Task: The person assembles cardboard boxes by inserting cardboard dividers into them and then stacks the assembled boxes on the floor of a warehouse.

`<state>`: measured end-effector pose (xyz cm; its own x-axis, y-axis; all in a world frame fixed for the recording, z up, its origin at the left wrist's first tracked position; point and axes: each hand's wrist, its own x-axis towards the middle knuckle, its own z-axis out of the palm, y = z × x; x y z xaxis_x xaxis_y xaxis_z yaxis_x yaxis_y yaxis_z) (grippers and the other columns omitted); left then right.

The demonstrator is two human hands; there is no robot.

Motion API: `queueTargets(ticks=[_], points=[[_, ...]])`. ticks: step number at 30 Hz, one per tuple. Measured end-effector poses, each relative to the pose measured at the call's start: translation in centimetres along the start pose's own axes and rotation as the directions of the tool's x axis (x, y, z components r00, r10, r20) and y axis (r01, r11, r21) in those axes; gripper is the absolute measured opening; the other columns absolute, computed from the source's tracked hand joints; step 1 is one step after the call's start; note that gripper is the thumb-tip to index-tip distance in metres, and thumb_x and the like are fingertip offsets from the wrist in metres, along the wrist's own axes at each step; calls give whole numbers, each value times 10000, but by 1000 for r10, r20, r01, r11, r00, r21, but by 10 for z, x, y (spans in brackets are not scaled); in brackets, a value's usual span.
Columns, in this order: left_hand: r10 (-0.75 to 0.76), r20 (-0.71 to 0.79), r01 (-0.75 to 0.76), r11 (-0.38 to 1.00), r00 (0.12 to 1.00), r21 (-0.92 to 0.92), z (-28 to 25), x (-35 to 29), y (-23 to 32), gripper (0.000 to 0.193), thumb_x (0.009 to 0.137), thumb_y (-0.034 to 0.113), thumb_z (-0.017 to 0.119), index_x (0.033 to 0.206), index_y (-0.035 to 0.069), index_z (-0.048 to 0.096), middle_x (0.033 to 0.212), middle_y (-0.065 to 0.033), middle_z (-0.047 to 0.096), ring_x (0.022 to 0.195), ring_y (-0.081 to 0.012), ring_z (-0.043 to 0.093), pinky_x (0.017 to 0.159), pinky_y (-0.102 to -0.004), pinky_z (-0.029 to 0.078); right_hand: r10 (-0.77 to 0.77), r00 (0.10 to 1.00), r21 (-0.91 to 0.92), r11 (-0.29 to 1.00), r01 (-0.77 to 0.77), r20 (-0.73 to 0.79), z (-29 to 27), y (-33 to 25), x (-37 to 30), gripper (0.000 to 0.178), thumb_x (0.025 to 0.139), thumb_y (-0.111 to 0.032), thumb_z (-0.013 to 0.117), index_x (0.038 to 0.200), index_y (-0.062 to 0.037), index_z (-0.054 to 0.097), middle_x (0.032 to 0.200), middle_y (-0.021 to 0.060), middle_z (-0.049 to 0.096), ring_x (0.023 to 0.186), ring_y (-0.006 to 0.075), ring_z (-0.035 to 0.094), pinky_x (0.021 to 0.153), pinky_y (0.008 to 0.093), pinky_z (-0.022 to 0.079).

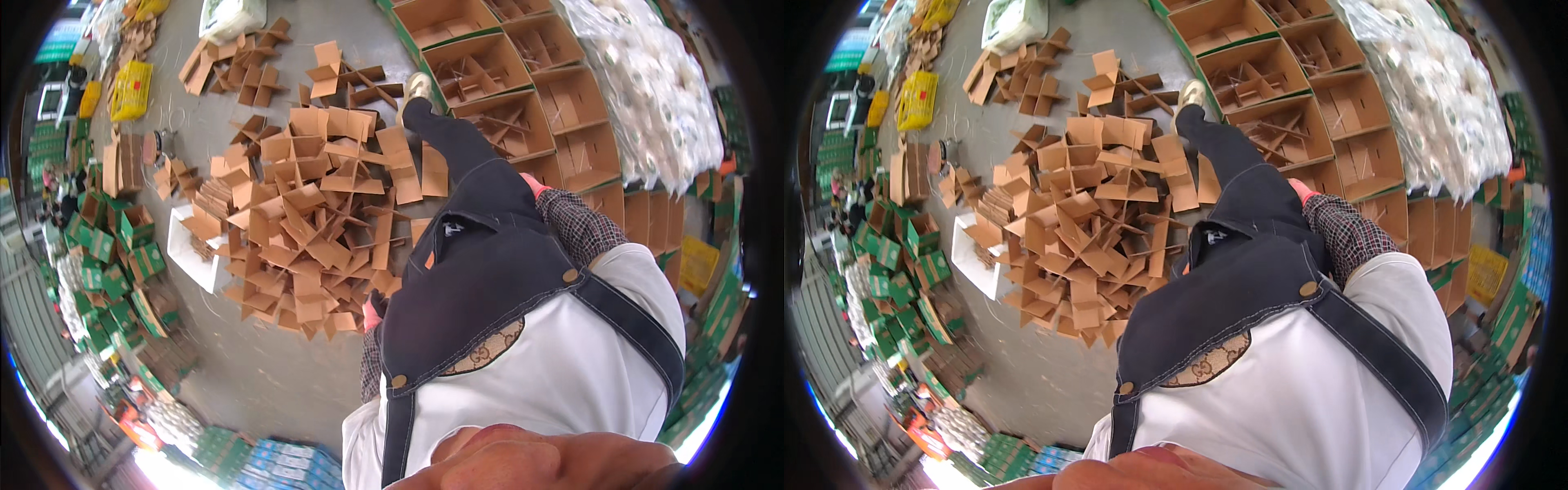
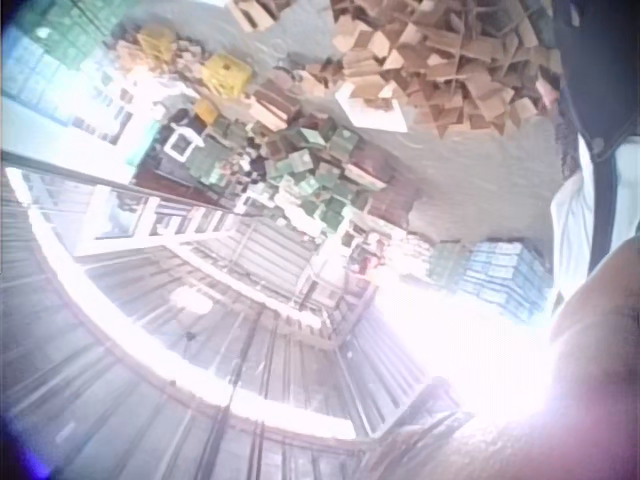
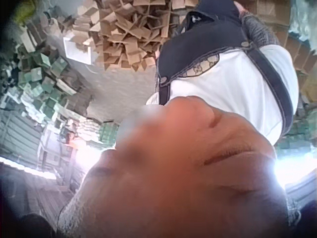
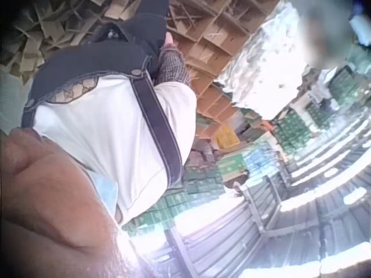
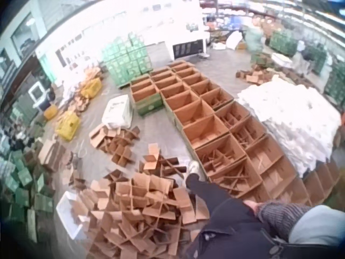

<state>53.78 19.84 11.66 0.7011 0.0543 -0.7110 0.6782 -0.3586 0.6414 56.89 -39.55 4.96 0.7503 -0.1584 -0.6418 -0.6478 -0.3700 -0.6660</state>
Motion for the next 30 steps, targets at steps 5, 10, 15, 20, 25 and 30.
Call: queueTargets(ticks=[5,10,15,20,25,30], points=[[-442,-84,392,856,893,-337,2,114,31,210,775,216,532,674,32,537,522,-56,464,433,-195,466,432,-311,377,195,965,-328,936,-130,173,-48,-136,84,248,754,-279,564,782,-35,591,716,158,594,718,297,570,655,339,454],[101,-392,68,917,914,394,91,298,164,677,723,423,605,1247,61,377,1196,-224,422,1054,-359,456,886,-394,396,-88,994,-782,614,102,60,-100,-208,303,238,728,-272,565,851,-69,581,797,156,610,710,303,594,669,396,471],[-191,-319,358,686,928,634,136,378,222,754,676,393,664,1300,154,312,1198,-290,364,1081,-443,388,888,-531,335,-361,834,-755,372,540,418,51,-288,496,454,776,-206,515,1203,-71,437,1130,173,489,1033,329,481,892,440,369],[-149,-388,398,584,909,707,163,435,208,705,648,339,701,1262,175,396,1127,-232,476,1043,-383,441,877,-437,374,-101,879,-845,246,475,465,143,-247,669,424,855,-193,364,1272,-262,404,1096,145,471,1011,332,460,900,464,325],[-163,-257,259,876,953,406,149,463,176,436,737,37,599,1162,72,508,1105,-148,551,988,-333,521,866,-347,410,-501,784,-670,443,595,366,183,-205,712,162,798,-171,452,908,-143,567,755,50,574,750,211,583,648,342,427],[-201,-393,218,976,897,-1,144,436,270,258,835,78,545,1036,-83,529,952,-115,587,789,-170,536,733,-295,457,-580,783,-235,748,621,222,83,-248,551,404,716,-206,615,1086,-88,505,885,98,565,847,266,560,704,381,431]])
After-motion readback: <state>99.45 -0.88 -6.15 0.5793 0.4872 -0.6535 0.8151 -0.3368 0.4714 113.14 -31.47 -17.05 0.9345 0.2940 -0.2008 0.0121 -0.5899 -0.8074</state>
